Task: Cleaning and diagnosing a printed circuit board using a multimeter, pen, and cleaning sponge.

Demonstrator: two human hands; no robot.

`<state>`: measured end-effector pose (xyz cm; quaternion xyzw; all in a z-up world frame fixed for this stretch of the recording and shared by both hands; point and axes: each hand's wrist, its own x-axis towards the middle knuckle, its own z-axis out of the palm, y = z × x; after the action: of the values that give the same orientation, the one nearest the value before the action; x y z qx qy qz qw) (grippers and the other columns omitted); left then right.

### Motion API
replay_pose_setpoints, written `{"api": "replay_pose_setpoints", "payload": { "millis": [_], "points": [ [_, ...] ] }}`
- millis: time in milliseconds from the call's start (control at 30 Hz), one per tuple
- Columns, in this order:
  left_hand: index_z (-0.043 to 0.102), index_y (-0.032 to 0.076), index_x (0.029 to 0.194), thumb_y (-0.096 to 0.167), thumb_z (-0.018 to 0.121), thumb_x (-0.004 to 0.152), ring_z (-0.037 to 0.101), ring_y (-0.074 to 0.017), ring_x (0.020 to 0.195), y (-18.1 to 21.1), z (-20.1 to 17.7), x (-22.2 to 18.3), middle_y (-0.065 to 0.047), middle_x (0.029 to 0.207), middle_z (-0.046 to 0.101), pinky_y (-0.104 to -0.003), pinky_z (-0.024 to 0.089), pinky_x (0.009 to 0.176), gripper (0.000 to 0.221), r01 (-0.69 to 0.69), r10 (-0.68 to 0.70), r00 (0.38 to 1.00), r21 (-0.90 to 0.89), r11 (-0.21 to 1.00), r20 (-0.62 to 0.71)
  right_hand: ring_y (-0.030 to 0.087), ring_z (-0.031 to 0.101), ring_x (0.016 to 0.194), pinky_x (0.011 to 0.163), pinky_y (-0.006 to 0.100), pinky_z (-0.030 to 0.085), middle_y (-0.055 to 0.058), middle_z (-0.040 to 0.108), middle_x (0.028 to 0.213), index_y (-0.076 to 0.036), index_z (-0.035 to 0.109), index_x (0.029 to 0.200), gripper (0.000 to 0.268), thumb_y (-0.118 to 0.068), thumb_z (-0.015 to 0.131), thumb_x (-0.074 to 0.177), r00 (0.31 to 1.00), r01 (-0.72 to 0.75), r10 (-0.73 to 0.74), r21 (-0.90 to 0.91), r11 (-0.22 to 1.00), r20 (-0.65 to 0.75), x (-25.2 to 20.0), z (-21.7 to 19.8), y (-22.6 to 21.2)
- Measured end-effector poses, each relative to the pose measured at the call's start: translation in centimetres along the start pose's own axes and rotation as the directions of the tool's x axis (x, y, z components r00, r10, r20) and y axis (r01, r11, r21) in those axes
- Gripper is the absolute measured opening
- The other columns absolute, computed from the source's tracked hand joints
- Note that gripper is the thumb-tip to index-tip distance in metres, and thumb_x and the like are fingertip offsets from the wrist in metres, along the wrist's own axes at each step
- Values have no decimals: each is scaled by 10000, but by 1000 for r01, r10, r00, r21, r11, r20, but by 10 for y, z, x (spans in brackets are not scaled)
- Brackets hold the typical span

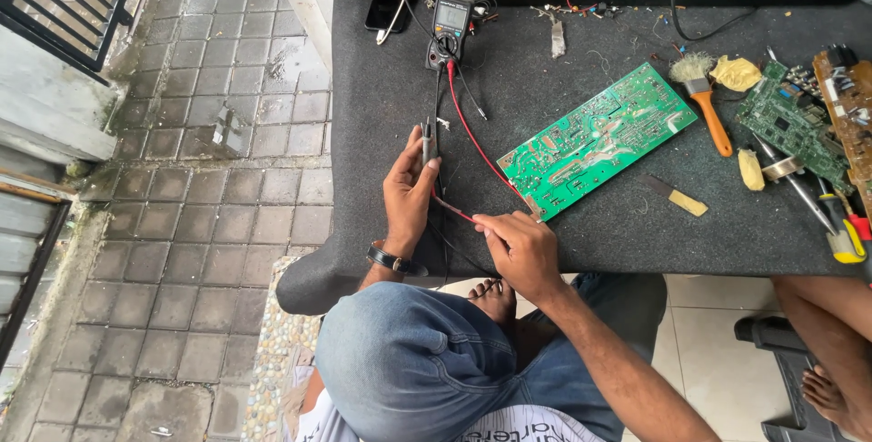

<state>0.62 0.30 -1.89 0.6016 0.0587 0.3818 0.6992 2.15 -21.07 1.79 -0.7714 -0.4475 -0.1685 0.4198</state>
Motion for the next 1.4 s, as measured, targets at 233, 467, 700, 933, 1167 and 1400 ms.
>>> {"api": "replay_pose_setpoints", "payload": {
  "millis": [233, 467, 700, 933, 1167, 1400],
  "points": [
    [599, -54, 1347, -1, 671, 970, 404, -421, 1421, 12, 5, -4, -278, 1579, 384, -424, 454, 1122, 387, -27, 28, 1000, 44, 999, -2, 185, 691, 731, 699, 307, 507, -88, 773, 852, -222, 810, 1065, 256, -85, 669, 902, 1000, 15, -15, -18, 1000, -11, 0, 1, 0],
    [627, -43, 1315, -18, 695, 937, 386, -425, 1435, 21, 9, -4, -262, 1567, 417, -430, 426, 1140, 386, -83, 81, 997, 153, 985, 16, 185, 684, 719, 692, 309, 502, -89, 770, 846, -228, 808, 1062, 258, -85, 669, 899, 1000, 6, -7, -39, 999, -18, 0, 2, -1],
    [567, 58, 1451, 33, 736, 910, 315, -447, 1486, 19, -3, 1, -213, 1619, 361, -560, 279, 1209, 568, -188, 231, 973, 606, 773, 7, 184, 685, 720, 699, 307, 497, -89, 772, 854, -226, 806, 1070, 252, -92, 668, 907, 1000, 8, -9, -42, 999, -25, -3, 4, 1],
    [283, -34, 1583, 147, 750, 896, 164, -489, 1533, 11, 3, -2, -280, 1670, 162, -617, 137, 1243, 851, -177, 132, 984, 807, 563, 123, 179, 690, 728, 699, 306, 498, -86, 775, 857, -217, 804, 1068, 246, -89, 669, 908, 1000, 13, -13, -40, 999, -16, -3, 3, 0],
    [387, 13, 1550, 265, 734, 890, 268, -395, 1526, 4, 6, -2, -210, 1636, 325, -603, 89, 1248, 787, -209, 45, 977, 907, 366, 207, 178, 692, 735, 702, 307, 501, -84, 774, 863, -215, 804, 1072, 250, -84, 669, 908, 999, 26, -27, -44, 999, -25, -3, 3, -1],
    [471, 62, 1509, 316, 727, 881, 341, -360, 1500, 4, 6, -2, -151, 1603, 411, -611, 117, 1242, 724, -216, 33, 976, 926, 310, 217, 168, 694, 741, 708, 298, 499, -97, 775, 865, -222, 805, 1069, 248, -91, 671, 906, 999, 37, -39, -48, 998, -38, -3, 4, -1]
  ]
}}
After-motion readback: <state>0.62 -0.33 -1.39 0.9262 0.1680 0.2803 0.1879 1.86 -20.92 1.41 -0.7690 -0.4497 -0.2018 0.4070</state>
